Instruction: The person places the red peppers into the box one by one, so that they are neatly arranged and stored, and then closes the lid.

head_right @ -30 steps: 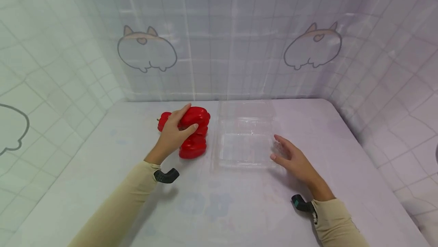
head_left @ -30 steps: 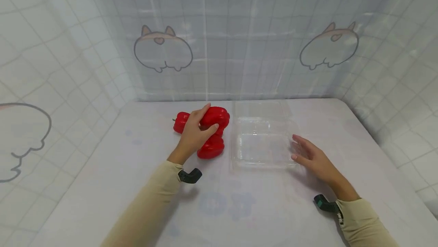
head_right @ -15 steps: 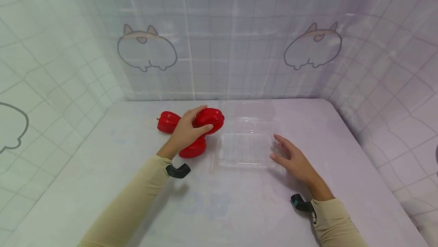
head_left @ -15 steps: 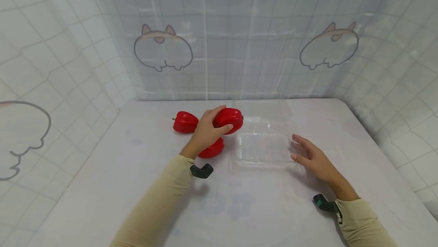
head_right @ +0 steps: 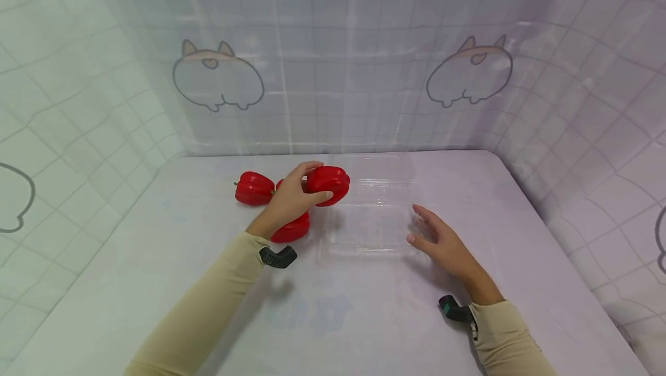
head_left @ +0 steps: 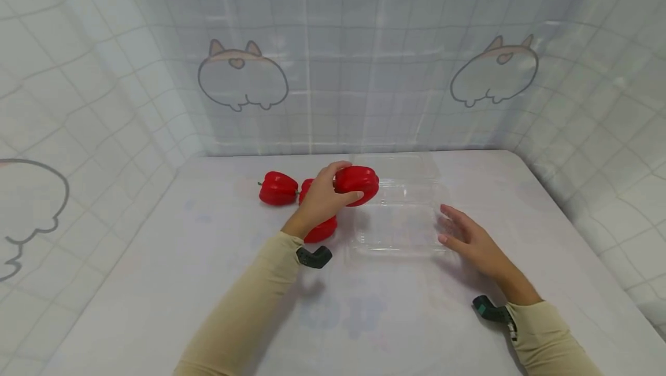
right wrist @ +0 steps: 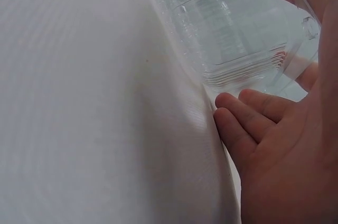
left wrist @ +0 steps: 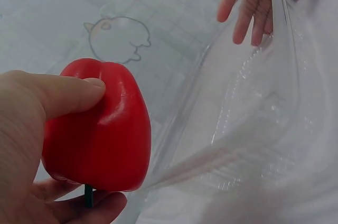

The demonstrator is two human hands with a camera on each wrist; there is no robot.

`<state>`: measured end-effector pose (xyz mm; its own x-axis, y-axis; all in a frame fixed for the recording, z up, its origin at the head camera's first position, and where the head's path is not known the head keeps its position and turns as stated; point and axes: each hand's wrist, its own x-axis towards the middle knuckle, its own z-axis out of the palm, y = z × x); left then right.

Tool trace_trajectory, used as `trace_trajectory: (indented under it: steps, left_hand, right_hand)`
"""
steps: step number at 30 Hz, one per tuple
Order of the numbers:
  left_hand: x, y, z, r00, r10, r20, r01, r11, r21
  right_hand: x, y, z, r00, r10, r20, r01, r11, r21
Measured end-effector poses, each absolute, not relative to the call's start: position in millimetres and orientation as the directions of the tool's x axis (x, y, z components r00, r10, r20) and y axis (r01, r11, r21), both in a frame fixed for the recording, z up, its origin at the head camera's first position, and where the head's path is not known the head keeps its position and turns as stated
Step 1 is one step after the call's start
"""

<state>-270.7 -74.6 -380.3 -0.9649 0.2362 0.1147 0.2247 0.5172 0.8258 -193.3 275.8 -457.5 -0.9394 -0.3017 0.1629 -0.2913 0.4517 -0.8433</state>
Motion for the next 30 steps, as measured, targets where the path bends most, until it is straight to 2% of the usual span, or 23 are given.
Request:
trace_trajectory:
  steps: [30]
  left_hand:
    - [-283.1,-43.6,-373.1,-0.948,0.315,0.035,0.219,0.570,0.792]
  right_hand:
    - [-193.7,276.5,-457.5,-0.940,-0.301,0.160,-0.300,0.503,-0.811]
